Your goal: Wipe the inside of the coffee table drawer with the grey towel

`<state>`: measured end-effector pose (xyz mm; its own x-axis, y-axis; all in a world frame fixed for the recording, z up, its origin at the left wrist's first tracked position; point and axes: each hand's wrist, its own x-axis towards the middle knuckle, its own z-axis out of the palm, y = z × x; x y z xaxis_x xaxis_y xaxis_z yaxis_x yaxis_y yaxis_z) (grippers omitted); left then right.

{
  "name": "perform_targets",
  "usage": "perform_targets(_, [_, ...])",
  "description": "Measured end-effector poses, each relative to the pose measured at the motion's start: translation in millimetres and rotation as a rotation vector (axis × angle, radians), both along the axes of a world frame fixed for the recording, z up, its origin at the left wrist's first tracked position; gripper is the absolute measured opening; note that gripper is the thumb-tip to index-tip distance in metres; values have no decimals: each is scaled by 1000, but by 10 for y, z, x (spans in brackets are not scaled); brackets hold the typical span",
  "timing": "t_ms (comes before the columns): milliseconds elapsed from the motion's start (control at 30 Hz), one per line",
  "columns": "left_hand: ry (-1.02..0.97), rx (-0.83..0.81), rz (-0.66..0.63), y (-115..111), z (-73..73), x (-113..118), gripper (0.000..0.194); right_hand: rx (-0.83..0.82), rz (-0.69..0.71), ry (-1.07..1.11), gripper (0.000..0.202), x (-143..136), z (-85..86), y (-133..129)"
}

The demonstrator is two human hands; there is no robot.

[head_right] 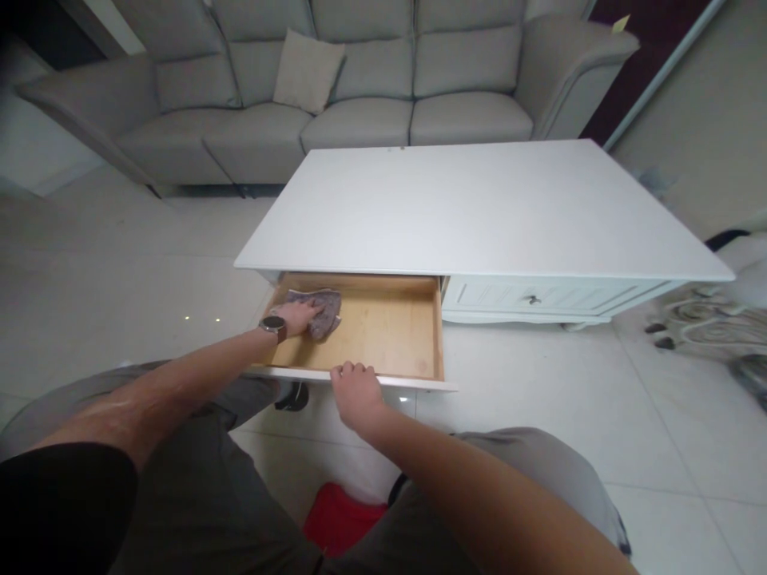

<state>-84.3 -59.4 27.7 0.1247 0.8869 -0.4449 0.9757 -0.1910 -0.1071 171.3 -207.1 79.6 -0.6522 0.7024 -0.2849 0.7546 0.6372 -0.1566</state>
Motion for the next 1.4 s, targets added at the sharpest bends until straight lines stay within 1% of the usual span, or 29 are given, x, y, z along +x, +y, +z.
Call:
perform_targets(67, [19,124,-17,53,152,66,55,-1,-10,1,40,-11,-12,-3])
perform_targets(133, [-10,236,-40,113,268,64,55,-8,-14,-1,40,-15,-15,-3])
perform_targets(200, [-33,277,-40,159,316,-18,53,-19,-14,-9,40,-16,-9,-1])
perform_targets(233, [-20,265,-15,170,314,-86,52,-23,-13,-15,39,-16,-3,1])
perform_targets(333, [88,176,111,159,236,-337,50,-25,-20,-21,37,-16,9,0])
perform_targets(367, [117,154,130,149,202,-414,52,-22,-20,-19,37,-15,9,-3])
perform_targets(433, [150,140,109,144,148,-523,59,-10,-18,-6,36,-11,4,-10])
perform_targets(500, [174,140,66,171,123,-557,64,0,-12,6,36,-6,-4,-16])
perform_targets(567, [200,128,56,232,115,-525,62,-1,-10,10,38,-2,-8,-17])
perform_targets(667, [192,97,99,345,83,-418,54,-17,-10,-4,41,-8,-3,-7])
perform_targets(767, [151,113,167,416,-6,-306,51,-20,-13,-33,38,-18,2,4])
perform_targets(867, [159,174,205,410,-127,-224,48,-9,-13,-30,35,-17,-8,5])
perform_targets(1000, [139,235,189,329,-239,-192,42,-13,-20,5,35,0,-22,-5])
perform_targets(1100, [96,235,156,264,-255,-219,40,-21,-26,14,35,7,-14,-9])
perform_targets(1200, [155,176,86,183,-252,-255,43,-27,-28,20,35,5,-1,-10])
perform_targets(1233, [172,150,65,141,-256,-265,44,-29,-30,20,35,4,0,-11])
perform_targets(1300, [141,92,58,22,-275,-279,43,-29,-29,24,35,5,-4,-13])
perform_targets(1400, [7,23,113,-234,-310,-283,34,-19,-23,44,34,16,-28,-17])
